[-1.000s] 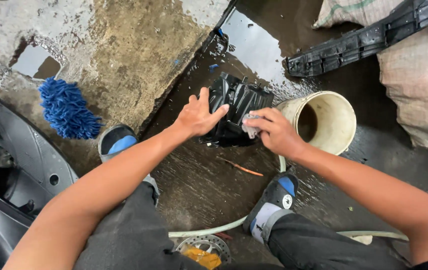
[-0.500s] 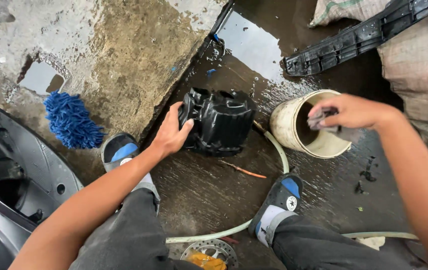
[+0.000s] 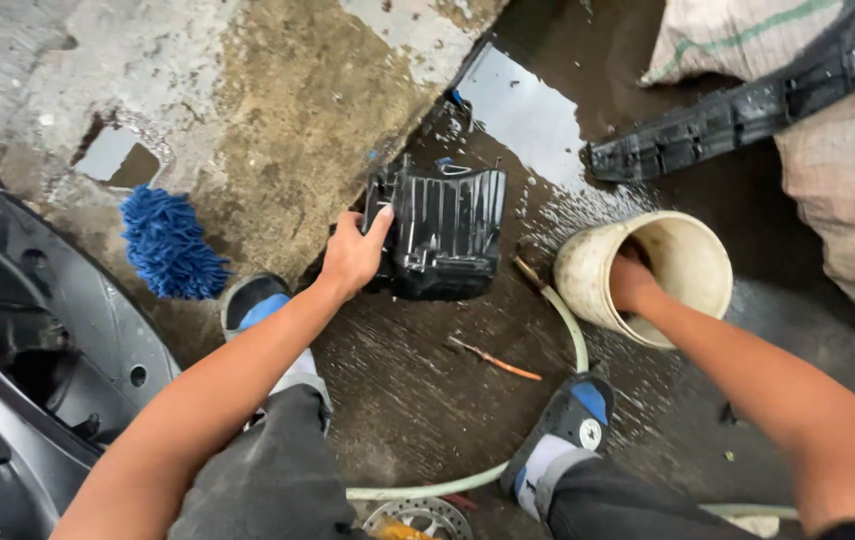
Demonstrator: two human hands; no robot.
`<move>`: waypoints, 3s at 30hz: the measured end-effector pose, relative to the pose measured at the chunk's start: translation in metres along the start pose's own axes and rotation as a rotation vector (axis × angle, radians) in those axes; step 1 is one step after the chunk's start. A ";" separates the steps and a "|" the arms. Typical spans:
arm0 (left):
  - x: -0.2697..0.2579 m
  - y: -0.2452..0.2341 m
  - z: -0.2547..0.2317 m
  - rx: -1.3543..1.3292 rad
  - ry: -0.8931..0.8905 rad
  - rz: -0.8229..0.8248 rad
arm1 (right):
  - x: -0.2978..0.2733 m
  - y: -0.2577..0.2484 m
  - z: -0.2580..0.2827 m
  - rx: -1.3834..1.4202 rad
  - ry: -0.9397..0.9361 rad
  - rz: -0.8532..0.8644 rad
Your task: Cleaning a black plastic automotive part using a rag and a bucket of water
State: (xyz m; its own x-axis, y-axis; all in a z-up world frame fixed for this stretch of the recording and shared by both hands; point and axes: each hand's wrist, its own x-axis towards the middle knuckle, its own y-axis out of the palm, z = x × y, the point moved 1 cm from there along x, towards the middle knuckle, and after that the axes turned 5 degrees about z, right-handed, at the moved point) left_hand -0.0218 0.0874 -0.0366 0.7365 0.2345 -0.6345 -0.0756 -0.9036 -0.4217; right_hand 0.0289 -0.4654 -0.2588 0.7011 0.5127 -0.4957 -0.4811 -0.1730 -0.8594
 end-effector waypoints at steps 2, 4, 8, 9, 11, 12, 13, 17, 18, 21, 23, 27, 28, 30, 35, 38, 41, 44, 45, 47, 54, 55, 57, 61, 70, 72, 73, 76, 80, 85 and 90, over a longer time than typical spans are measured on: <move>0.001 -0.007 -0.010 -0.084 -0.047 0.004 | -0.009 -0.050 0.002 0.092 0.113 0.099; 0.005 -0.008 -0.009 -0.167 -0.099 0.021 | -0.035 -0.104 0.011 0.186 0.236 0.210; 0.022 -0.008 -0.001 -0.285 -0.074 0.018 | -0.077 -0.254 0.051 0.268 0.213 0.382; 0.023 -0.006 0.001 -0.296 -0.079 0.039 | -0.090 -0.292 0.067 0.293 0.231 0.379; 0.027 -0.007 0.002 -0.319 -0.083 0.047 | -0.088 -0.352 0.122 0.219 0.160 0.276; 0.029 -0.007 0.002 -0.330 -0.080 0.067 | -0.090 -0.382 0.149 0.159 0.102 0.168; 0.032 -0.004 0.003 -0.335 -0.077 0.063 | -0.076 -0.390 0.170 0.153 0.098 0.165; 0.041 0.004 0.001 -0.296 -0.087 0.087 | -0.015 -0.399 0.254 0.324 -0.305 -0.146; 0.044 0.004 -0.002 -0.231 -0.108 0.129 | 0.003 -0.394 0.272 0.338 -0.365 -0.196; 0.038 0.004 0.000 -0.203 -0.129 0.152 | 0.055 -0.345 0.299 0.324 -0.507 -0.273; 0.053 0.004 0.010 -0.180 -0.121 0.146 | 0.079 -0.326 0.294 0.252 -0.513 -0.335; 0.038 0.001 -0.005 -0.214 -0.112 0.148 | 0.125 -0.308 0.277 0.159 -0.446 -0.457; 0.041 0.002 -0.001 -0.216 -0.112 0.151 | 0.133 -0.307 0.278 0.157 -0.444 -0.455; 0.051 0.002 0.003 -0.192 -0.135 0.133 | 0.150 -0.312 0.275 0.168 -0.422 -0.522; 0.057 0.002 0.011 -0.170 -0.156 0.141 | 0.104 -0.328 0.298 0.238 -0.469 -0.401; 0.063 0.004 0.015 -0.161 -0.160 0.164 | 0.088 -0.328 0.305 0.301 -0.480 -0.317; 0.062 -0.002 0.009 -0.143 -0.145 0.164 | 0.112 -0.330 0.303 0.301 -0.481 -0.344; 0.050 -0.004 0.002 -0.129 -0.152 0.162 | 0.152 -0.321 0.286 0.259 -0.348 -0.377; 0.047 -0.007 -0.002 -0.116 -0.152 0.154 | 0.167 -0.318 0.278 0.259 -0.221 -0.372; 0.048 -0.004 -0.002 -0.107 -0.161 0.154 | 0.167 -0.317 0.272 0.267 -0.158 -0.342; 0.018 -0.019 -0.025 -0.071 -0.182 0.171 | 0.068 -0.344 0.274 0.385 -0.465 -0.192; 0.027 -0.016 -0.020 -0.072 -0.180 0.174 | 0.066 -0.344 0.265 0.383 -0.462 -0.191; 0.044 -0.009 -0.010 -0.063 -0.158 0.169 | 0.060 -0.345 0.246 0.405 -0.481 -0.146; 0.001 -0.028 -0.045 -0.060 -0.185 0.173 | 0.075 -0.347 0.243 0.347 -0.415 -0.247; 0.010 -0.025 -0.042 -0.027 -0.167 0.149 | 0.174 -0.303 0.222 0.434 -0.122 -0.445; 0.006 -0.025 -0.040 0.015 -0.177 0.176 | 0.145 -0.316 0.243 0.369 -0.166 -0.399; -0.002 -0.029 -0.046 0.019 -0.176 0.171 | 0.126 -0.325 0.247 0.373 -0.169 -0.403; 0.005 -0.028 -0.043 0.028 -0.183 0.206 | 0.078 -0.341 0.257 0.451 -0.281 -0.224; 0.051 -0.008 -0.010 0.033 -0.155 0.211 | 0.077 -0.334 0.252 0.492 -0.307 -0.157; 0.002 -0.029 -0.047 0.002 -0.168 0.208 | 0.148 -0.316 0.226 0.447 -0.142 -0.291; 0.005 -0.027 -0.047 -0.002 -0.169 0.232 | 0.135 -0.324 0.233 0.395 -0.164 -0.303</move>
State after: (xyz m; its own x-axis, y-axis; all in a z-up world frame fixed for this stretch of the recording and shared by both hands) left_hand 0.0151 0.0963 0.0023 0.5774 0.0774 -0.8128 -0.2274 -0.9409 -0.2511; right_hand 0.1569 -0.1439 -0.0179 0.7632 0.6209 -0.1790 -0.4536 0.3175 -0.8328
